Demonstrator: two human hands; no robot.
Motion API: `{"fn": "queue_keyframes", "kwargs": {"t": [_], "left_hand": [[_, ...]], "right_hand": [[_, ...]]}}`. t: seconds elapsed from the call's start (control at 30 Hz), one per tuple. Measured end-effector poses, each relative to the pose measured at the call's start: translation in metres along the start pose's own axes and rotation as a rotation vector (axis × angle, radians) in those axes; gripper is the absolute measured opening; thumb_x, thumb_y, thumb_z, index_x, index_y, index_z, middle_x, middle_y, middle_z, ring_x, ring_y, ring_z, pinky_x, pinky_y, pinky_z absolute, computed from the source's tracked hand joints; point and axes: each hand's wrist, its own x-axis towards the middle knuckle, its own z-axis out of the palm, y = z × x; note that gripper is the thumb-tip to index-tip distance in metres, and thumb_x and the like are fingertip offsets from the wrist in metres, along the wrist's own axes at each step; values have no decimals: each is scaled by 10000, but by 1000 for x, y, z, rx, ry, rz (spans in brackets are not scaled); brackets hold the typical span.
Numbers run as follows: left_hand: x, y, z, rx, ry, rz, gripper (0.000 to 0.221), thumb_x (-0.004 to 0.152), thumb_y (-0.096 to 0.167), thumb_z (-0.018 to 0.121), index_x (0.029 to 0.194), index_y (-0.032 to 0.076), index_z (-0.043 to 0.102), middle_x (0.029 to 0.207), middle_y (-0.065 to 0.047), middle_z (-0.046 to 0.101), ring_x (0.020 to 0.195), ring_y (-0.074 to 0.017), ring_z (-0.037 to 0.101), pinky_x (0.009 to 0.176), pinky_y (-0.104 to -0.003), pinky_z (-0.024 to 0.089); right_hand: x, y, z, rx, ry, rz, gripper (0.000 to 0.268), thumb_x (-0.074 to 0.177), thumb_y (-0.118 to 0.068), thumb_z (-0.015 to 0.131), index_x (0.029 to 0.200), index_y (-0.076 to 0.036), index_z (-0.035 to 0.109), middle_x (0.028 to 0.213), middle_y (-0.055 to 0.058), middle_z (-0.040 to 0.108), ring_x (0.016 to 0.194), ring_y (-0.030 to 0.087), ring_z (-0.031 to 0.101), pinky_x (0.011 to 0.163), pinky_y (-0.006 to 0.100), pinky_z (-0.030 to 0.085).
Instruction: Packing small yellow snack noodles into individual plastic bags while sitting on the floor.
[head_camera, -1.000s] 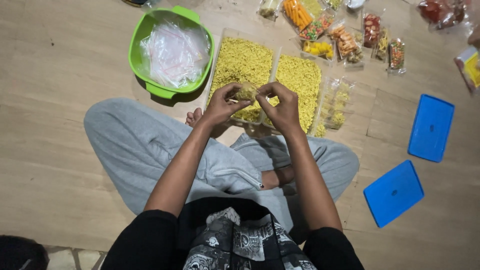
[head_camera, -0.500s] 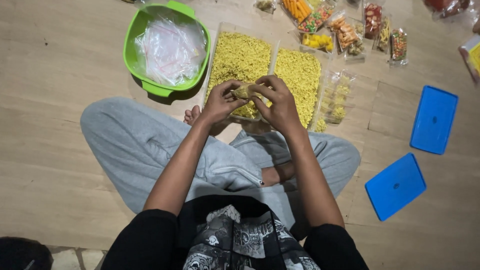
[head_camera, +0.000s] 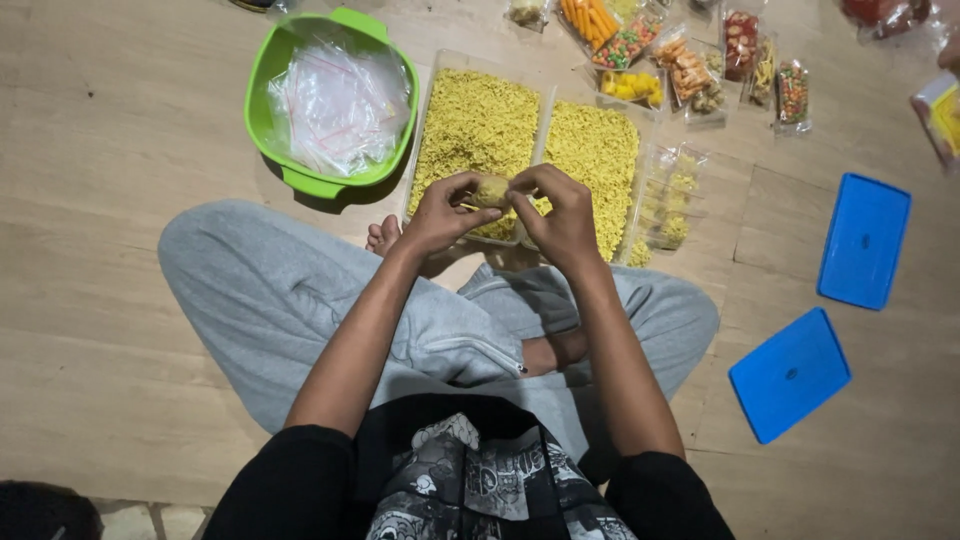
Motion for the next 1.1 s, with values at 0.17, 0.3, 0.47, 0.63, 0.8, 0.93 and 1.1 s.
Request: {"fn": "queue_keyframes", "kwargs": {"t": [0.17, 0.3, 0.47, 0.63, 0.8, 0.93, 1.1], "left_hand": [[9, -22, -1, 106, 7, 5, 481, 789, 86, 910, 1222, 99, 702, 1133, -171, 709, 1124, -350, 685, 921, -482, 570], [12, -35, -2, 248, -43, -33, 625, 791, 87, 902, 1358, 228, 679, 1192, -146, 692, 1195, -350, 668, 975, -491, 546], [11, -33, -2, 321, -61, -80, 558, 858, 124, 852, 1370, 217, 653, 1207, -106, 715, 1168, -277, 685, 975, -446, 512], [8, -24, -1, 444, -22, -51, 390, 914, 132, 805, 1289, 159, 700, 1111, -108, 754, 1075, -277, 727, 897, -421, 540], [9, -34, -6, 516, 65, 29, 274, 930, 159, 787, 1195, 200, 734, 992, -31, 769, 958, -174, 737, 806, -307, 539], [7, -30, -5, 547, 86, 28, 260, 932, 127, 767, 1186, 168, 739, 996, -67, 768, 967, -221, 741, 810, -336, 552], [5, -29, -5, 560, 97, 5, 248, 939, 132, 762, 1182, 177, 739, 985, -54, 769, 961, -215, 740, 812, -339, 550]], "right_hand": [[-3, 14, 0, -77, -33, -75, 144, 880, 31, 775, 931, -101, 747, 873, 76, 736, 872, 335, 725, 781, 437, 572], [-12, 22, -2, -218, -47, -142, 189, 794, 29, 822, 912, -96, 742, 838, 103, 720, 855, 372, 700, 780, 466, 551], [-31, 25, -42, -225, 54, -20, 167, 884, -7, 796, 974, -138, 741, 899, 48, 739, 894, 317, 715, 849, 420, 556], [-61, 51, -105, -203, 123, 148, 211, 917, 3, 790, 1067, -139, 744, 902, 63, 745, 885, 325, 731, 872, 447, 558], [-86, 68, -173, -335, 85, 326, 469, 872, 149, 743, 1318, 34, 651, 913, 267, 714, 913, 492, 704, 871, 580, 531], [-123, 165, -197, -548, -35, 590, 255, 900, 31, 761, 1123, -92, 774, 948, 105, 749, 935, 358, 712, 912, 490, 540], [-138, 213, -192, -682, -210, 763, 162, 902, -71, 715, 1007, -153, 806, 993, 87, 777, 992, 417, 715, 924, 567, 536]]}}
